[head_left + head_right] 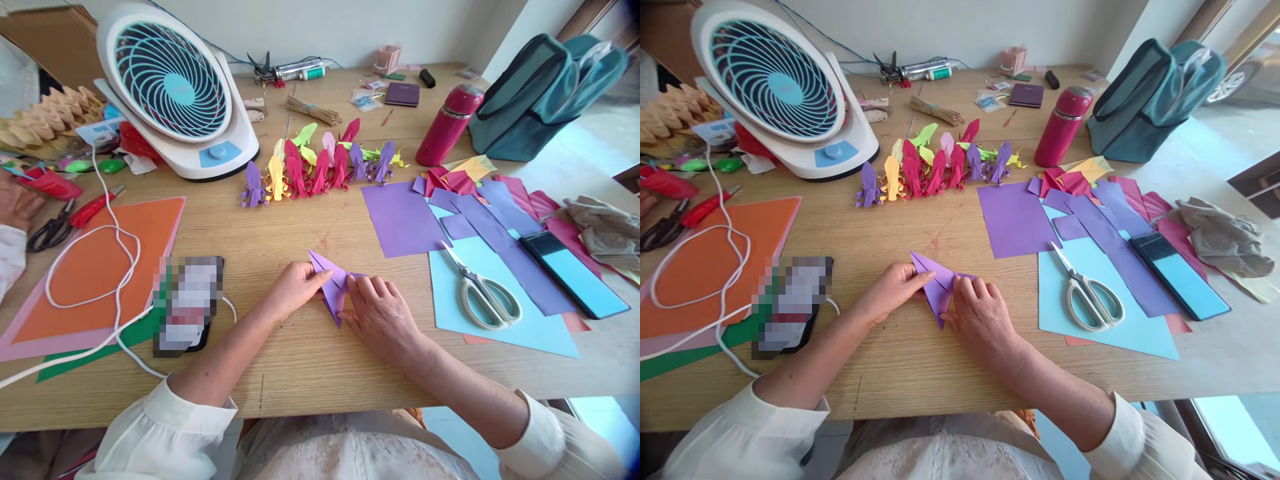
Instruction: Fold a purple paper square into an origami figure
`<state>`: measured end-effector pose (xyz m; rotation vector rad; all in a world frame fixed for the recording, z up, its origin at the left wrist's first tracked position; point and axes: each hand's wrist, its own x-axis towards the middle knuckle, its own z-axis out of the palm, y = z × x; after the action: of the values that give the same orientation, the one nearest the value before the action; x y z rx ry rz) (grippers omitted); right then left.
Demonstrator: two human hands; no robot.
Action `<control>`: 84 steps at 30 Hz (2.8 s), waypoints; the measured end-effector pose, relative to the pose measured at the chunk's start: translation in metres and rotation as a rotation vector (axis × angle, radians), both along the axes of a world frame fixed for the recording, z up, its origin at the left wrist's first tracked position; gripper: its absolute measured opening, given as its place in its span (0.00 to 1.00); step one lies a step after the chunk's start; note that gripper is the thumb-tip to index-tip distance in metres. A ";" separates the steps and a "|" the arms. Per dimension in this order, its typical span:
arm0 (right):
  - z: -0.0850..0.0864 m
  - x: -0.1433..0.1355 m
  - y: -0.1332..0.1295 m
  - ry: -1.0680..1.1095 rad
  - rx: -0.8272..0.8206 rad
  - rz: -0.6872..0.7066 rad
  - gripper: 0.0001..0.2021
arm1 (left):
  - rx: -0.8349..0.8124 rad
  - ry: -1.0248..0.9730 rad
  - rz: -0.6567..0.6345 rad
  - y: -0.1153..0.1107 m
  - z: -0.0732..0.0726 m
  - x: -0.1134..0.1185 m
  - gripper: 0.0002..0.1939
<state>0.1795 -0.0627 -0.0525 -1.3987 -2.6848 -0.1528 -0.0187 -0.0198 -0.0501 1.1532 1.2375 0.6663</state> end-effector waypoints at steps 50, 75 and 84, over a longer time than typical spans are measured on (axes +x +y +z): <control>0.011 0.038 -0.003 0.065 -0.075 0.338 0.15 | 0.589 0.485 -0.379 -0.018 0.013 0.020 0.19; -0.015 0.047 0.010 0.139 -0.138 0.207 0.31 | 0.715 1.257 -0.498 -0.057 -0.001 0.045 0.44; -0.015 0.038 0.037 0.104 -0.102 0.237 0.29 | 0.760 1.138 -0.555 -0.040 -0.013 0.023 0.50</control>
<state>0.2173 -0.0261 -0.0678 -1.0664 -2.7764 0.0769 0.0045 -0.0598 -0.0633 2.6046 1.4664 -0.0458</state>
